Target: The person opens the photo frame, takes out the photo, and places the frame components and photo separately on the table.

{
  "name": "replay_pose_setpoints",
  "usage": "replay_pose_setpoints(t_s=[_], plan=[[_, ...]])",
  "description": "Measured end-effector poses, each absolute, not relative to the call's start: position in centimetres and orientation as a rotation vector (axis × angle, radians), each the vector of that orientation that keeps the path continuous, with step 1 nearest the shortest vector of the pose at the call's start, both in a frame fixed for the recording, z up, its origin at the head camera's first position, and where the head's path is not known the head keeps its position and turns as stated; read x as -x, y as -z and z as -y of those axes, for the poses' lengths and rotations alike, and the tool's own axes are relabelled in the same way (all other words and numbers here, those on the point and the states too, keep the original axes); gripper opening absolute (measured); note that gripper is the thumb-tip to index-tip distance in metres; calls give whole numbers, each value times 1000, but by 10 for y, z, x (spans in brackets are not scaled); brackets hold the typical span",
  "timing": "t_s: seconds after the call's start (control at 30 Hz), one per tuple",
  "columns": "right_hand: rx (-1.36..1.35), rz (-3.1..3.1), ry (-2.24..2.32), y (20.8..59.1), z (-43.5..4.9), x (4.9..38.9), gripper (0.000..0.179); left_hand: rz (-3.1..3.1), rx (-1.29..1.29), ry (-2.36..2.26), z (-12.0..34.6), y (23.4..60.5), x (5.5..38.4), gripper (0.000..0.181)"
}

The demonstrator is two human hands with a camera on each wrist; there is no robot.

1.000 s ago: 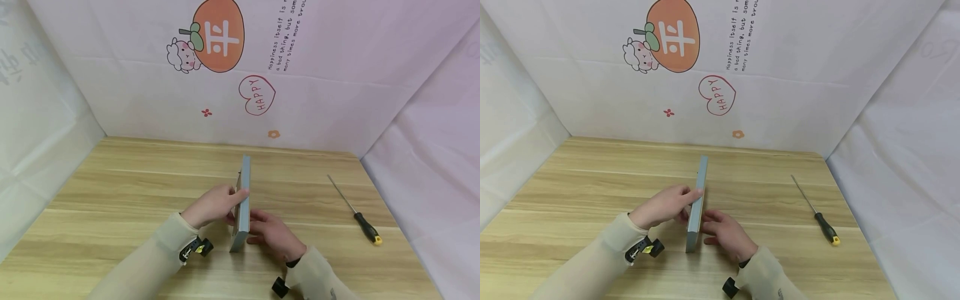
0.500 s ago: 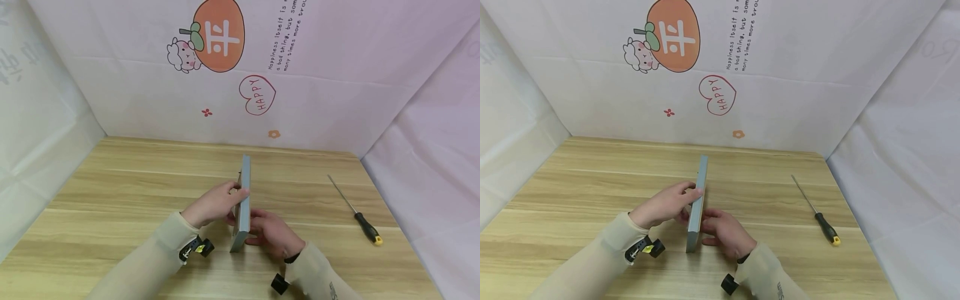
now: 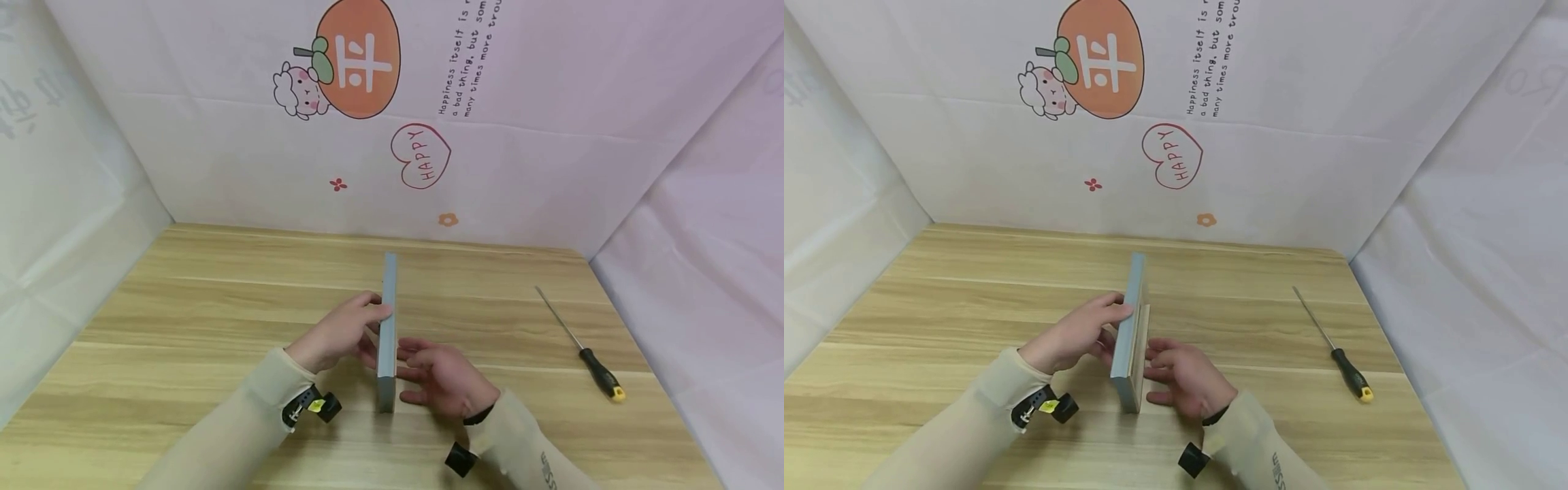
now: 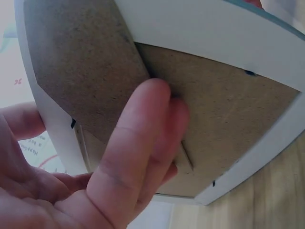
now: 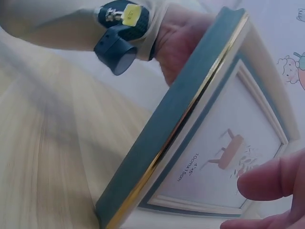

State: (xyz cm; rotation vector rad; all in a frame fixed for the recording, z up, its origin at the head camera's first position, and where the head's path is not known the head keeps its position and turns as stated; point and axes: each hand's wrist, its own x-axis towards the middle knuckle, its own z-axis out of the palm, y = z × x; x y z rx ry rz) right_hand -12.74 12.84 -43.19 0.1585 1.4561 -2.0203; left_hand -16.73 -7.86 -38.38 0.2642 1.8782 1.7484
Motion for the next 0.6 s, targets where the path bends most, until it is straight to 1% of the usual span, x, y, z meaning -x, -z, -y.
replay_pose_setpoints(t_s=[0.17, 0.4, 0.6], plan=[[-168, -1403, 2044, 433, -130, 129, 62, -1829, -274, -1802, 86, 387, 169, 44], [-157, -1349, 2062, 432, -138, 131, 56, -1702, -325, -1897, 94, 390, 171, 51], [-173, -1405, 2083, 431, -145, 133, 52, -1543, -330, -2011, 98, 391, 171, 50]])
